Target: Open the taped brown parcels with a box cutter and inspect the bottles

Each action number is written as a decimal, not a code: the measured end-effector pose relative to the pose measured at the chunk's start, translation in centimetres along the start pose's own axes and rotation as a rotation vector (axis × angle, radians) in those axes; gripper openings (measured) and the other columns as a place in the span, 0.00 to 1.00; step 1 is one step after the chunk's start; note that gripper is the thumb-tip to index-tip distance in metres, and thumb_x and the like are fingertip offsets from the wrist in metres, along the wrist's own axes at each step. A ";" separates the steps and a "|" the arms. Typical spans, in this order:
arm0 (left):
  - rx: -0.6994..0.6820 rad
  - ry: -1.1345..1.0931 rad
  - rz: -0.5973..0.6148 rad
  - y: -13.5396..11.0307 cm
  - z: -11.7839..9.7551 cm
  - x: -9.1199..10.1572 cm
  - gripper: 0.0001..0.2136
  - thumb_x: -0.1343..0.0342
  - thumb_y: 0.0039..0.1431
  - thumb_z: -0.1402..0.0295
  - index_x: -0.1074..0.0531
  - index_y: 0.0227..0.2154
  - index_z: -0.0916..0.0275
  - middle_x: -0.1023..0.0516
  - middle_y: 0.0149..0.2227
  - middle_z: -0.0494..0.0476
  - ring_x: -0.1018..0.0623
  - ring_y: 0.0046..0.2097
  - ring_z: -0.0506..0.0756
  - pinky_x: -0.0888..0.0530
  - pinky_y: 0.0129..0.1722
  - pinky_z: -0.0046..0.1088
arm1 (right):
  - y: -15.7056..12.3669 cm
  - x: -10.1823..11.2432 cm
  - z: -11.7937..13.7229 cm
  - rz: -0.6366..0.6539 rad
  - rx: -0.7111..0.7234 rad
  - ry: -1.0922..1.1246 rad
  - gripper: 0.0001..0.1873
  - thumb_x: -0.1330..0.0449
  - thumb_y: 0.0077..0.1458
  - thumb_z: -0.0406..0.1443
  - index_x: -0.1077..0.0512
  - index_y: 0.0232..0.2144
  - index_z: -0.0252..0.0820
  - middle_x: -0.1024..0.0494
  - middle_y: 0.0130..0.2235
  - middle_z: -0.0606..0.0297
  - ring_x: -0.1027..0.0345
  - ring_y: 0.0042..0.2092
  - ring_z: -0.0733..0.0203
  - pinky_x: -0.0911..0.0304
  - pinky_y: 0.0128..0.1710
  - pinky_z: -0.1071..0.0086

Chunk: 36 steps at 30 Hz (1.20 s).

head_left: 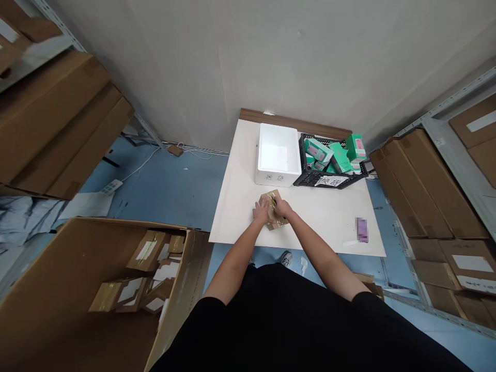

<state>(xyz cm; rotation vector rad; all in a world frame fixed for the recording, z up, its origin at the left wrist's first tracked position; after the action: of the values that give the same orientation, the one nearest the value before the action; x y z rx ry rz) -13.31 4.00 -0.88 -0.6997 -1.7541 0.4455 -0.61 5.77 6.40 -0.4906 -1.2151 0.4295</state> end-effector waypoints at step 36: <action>-0.002 0.025 -0.057 -0.1 0.2 -0.1 0.68 0.28 0.44 0.39 0.67 0.79 0.44 0.73 0.82 0.49 0.60 0.78 0.81 0.35 0.69 0.57 | -10.4 -5.1 -4.7 0.151 -0.089 -0.034 0.38 0.42 0.62 0.28 0.38 0.73 0.45 0.19 0.52 0.44 0.20 0.49 0.41 0.27 0.43 0.59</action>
<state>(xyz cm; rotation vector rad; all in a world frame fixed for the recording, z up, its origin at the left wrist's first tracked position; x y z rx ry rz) -13.48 3.87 -0.97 -0.6520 -1.7463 0.3947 2.91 -6.19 7.10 -0.6566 -1.2385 0.5152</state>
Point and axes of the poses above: each hand's wrist, its own y-axis towards the middle knuckle, its own x-axis out of the back of the hand, z = x × y, the point moved 3 cm from there along y, towards the middle knuckle
